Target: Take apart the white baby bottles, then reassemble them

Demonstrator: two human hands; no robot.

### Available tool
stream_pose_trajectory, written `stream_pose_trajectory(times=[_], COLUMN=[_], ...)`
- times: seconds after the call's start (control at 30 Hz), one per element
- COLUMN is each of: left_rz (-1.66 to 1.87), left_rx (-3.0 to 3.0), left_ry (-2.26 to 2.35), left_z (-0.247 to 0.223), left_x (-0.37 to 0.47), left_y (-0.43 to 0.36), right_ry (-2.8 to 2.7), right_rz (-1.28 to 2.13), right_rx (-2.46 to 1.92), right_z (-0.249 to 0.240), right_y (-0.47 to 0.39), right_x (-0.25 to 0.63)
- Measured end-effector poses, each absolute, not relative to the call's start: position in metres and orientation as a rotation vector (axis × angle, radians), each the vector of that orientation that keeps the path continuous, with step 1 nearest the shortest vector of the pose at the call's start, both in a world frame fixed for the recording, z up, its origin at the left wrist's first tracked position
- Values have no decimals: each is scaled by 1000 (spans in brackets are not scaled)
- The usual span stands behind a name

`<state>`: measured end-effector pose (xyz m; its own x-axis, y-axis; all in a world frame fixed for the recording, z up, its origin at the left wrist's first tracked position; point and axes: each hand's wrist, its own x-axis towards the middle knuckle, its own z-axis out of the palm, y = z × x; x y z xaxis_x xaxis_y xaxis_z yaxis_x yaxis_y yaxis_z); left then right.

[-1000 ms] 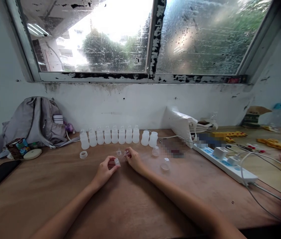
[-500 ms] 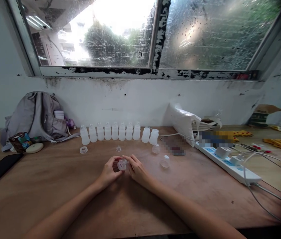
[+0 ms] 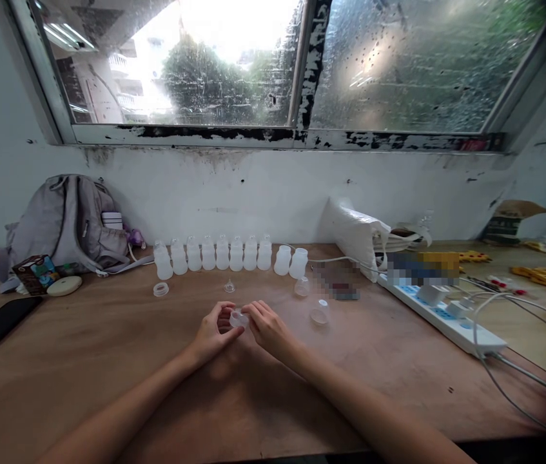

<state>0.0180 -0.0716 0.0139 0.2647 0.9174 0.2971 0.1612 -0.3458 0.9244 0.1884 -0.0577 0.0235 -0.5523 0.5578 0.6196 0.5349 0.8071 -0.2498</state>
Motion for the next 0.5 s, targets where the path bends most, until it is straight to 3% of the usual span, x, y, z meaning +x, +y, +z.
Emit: stream_pose_trajectory(times=[0.23, 0.4, 0.5], left_rz=[1196, 1232, 1211], left_rx=[1835, 2041, 2141], left_ry=[1052, 954, 917], left_z=[19, 24, 23], left_x=[16, 16, 14], left_y=[-73, -78, -79], right_ry=[-1904, -1604, -1559], right_rz=[811, 1578, 1769], right_rx=[-888, -983, -948], right_z=[41, 47, 43], right_y=[-59, -57, -60], right_x=[189, 193, 191])
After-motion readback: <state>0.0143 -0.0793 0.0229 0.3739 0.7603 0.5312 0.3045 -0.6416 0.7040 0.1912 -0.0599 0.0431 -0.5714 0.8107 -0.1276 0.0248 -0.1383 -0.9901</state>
